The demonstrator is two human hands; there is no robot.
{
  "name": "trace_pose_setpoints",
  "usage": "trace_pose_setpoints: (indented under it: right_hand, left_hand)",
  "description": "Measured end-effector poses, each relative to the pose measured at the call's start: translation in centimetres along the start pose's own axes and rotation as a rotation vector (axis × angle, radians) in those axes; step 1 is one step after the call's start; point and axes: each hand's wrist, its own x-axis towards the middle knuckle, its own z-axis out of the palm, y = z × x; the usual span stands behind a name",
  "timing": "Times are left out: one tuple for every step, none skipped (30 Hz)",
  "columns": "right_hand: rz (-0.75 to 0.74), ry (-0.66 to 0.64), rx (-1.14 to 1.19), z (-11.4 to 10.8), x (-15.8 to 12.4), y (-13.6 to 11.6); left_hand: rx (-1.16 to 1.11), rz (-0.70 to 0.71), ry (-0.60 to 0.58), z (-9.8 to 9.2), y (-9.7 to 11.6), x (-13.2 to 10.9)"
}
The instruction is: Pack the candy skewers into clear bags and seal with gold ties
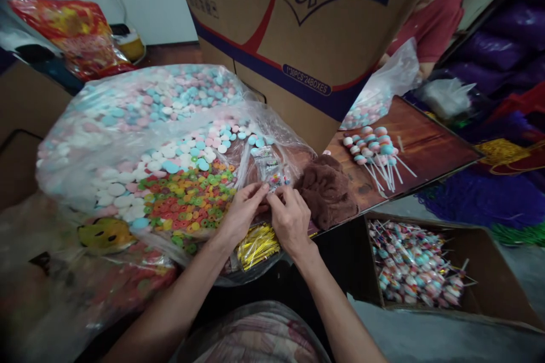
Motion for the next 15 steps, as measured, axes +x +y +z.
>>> trace_pose_setpoints:
  right_hand:
    - [0.003, 0.005, 0.037, 0.0, -0.2, -0.1]
    - [0.010, 0.008, 0.077, 0.0, -0.4, -0.2]
    - [0.024, 0.014, 0.119, 0.0, -0.6, -0.3]
    - [0.043, 0.021, 0.157, 0.0, -0.7, -0.3]
    - [0.067, 0.030, 0.191, 0.1, -0.9, -0.2]
    - [0.089, 0.039, 0.218, 0.1, -1.0, -0.1]
    - [0.105, 0.045, 0.237, 0.1, -1.0, 0.1]
    - [0.107, 0.048, 0.247, 0.2, -1.0, 0.4]
    - [0.096, 0.052, 0.248, 0.2, -0.9, 0.7]
    - [0.075, 0.054, 0.243, 0.2, -0.8, 1.0]
    - [0.049, 0.057, 0.230, 0.2, -0.6, 1.3]
    - [0.024, 0.061, 0.209, 0.3, -0.4, 1.6]
    - [0.000, 0.065, 0.182, 0.3, -0.2, 1.8]
    - [-0.022, 0.067, 0.151, 0.4, 0.1, 1.9]
    - [-0.045, 0.067, 0.116, 0.5, 0.3, 1.9]
  left_hand:
    - [-0.003, 0.010, 0.021, 0.0, -0.2, 0.2]
    - [-0.010, 0.018, 0.037, 0.1, -0.3, 0.4]
    - [-0.019, 0.024, 0.049, 0.1, -0.4, 0.6]
    - [-0.029, 0.025, 0.056, 0.1, -0.5, 0.7]
    - [-0.042, 0.022, 0.056, 0.1, -0.6, 0.8]
    - [-0.055, 0.017, 0.052, 0.1, -0.6, 0.8]
    - [-0.066, 0.007, 0.043, 0.0, -0.6, 0.7]
    - [-0.074, -0.005, 0.034, -0.1, -0.5, 0.6]
    - [-0.082, -0.021, 0.021, -0.2, -0.3, 0.5]
    - [-0.093, -0.038, 0.002, -0.3, -0.1, 0.3]
    - [-0.108, -0.052, -0.016, -0.5, 0.1, 0.2]
    - [-0.131, -0.062, -0.030, -0.7, 0.4, 0.1]
    - [-0.160, -0.064, -0.036, -1.0, 0.7, -0.1]
    - [-0.189, -0.060, -0.031, -1.3, 1.0, -0.2]
    - [-0.214, -0.052, -0.018, -1.5, 1.3, -0.2]
